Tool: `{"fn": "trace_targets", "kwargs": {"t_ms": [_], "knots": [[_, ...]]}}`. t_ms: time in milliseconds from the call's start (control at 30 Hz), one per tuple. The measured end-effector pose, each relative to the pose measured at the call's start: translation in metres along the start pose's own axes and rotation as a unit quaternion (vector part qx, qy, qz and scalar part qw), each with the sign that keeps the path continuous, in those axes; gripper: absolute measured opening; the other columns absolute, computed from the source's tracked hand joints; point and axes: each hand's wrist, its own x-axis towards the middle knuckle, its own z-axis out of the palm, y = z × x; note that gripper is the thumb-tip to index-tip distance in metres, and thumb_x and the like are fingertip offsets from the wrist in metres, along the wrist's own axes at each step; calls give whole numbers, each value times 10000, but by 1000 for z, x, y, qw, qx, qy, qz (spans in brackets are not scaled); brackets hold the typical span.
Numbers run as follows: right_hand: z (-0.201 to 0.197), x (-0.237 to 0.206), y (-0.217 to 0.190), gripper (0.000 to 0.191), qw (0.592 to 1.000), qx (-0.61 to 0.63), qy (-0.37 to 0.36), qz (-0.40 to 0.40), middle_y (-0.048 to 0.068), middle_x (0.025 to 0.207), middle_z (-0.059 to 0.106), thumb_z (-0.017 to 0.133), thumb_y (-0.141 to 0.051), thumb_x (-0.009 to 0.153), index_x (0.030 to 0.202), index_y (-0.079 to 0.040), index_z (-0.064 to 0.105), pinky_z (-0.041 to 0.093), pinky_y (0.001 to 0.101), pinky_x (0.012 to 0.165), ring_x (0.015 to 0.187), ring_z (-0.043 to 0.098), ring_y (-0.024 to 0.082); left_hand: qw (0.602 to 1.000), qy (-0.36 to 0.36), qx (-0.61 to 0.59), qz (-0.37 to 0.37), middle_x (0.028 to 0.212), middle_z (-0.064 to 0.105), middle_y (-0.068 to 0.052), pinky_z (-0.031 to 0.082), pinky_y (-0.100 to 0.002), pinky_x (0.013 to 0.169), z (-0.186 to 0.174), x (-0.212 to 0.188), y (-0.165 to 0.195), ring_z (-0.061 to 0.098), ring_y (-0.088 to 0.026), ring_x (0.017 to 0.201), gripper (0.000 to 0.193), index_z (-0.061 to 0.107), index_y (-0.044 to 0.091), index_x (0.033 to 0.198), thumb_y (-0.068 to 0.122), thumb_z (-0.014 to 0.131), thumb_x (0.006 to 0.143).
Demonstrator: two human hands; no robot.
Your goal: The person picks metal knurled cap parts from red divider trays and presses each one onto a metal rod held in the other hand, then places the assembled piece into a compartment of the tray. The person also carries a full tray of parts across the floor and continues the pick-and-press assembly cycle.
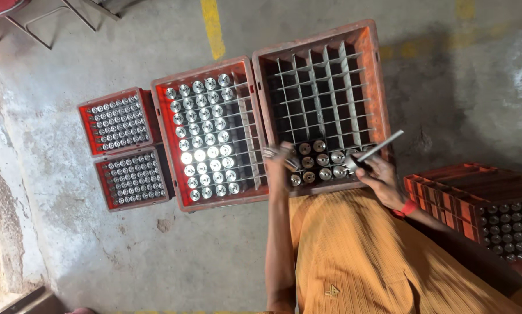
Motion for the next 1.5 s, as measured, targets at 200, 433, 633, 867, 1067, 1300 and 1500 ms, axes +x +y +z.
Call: {"fn": "trace_targets", "kwargs": {"t_ms": [200,433,633,867,1067,1300,1500], "knots": [[38,4,-48,443,996,54,-61,-43,149,1411,633,712,-108,952,1363,3,590,541,335,1020,1232,631,202,889,-116,428,115,853,753,-91,581,-358,673,50,-81,-7,732,-215,735,325,696,52,1060,164,838,790],[34,-15,-56,492,995,-55,-88,-13,114,1421,606,712,-187,916,1359,-22,577,622,341,909,1175,665,223,832,-164,521,98,835,765,-158,569,-438,675,70,-104,15,748,-309,754,418,714,46,1006,250,912,700],[15,-13,-27,470,969,-110,-134,-177,134,1420,628,737,-209,939,1352,-35,596,574,383,1068,1310,627,256,817,-244,516,82,892,779,-163,607,-431,726,55,-92,-7,775,-299,783,449,729,80,1122,248,855,725],[-18,16,-9,390,999,1,35,2,114,1252,694,715,-60,925,1311,-39,665,582,267,794,956,646,136,753,-222,602,148,930,768,-156,597,-430,683,41,-59,-29,747,-293,781,597,600,61,1306,447,809,901],[-48,27,-6,371,990,101,90,-30,77,1131,694,715,-49,972,1341,-49,673,500,233,677,807,572,92,564,-178,663,459,1278,707,-155,646,-351,775,39,-24,-58,709,-271,918,660,551,106,1470,-46,649,836],[-37,7,15,359,994,22,103,5,109,1297,703,760,-134,913,1249,-53,663,532,359,1025,1195,646,187,720,-189,591,310,1068,741,-117,572,-297,612,19,-6,-40,712,-192,750,404,726,102,1243,-151,611,950],[-32,-8,27,425,996,36,76,18,117,1333,683,770,-169,899,1290,-52,653,503,356,1051,1209,628,192,702,67,574,416,971,739,-150,509,-511,959,-21,69,58,691,-288,893,287,713,56,1168,108,776,894]]}}
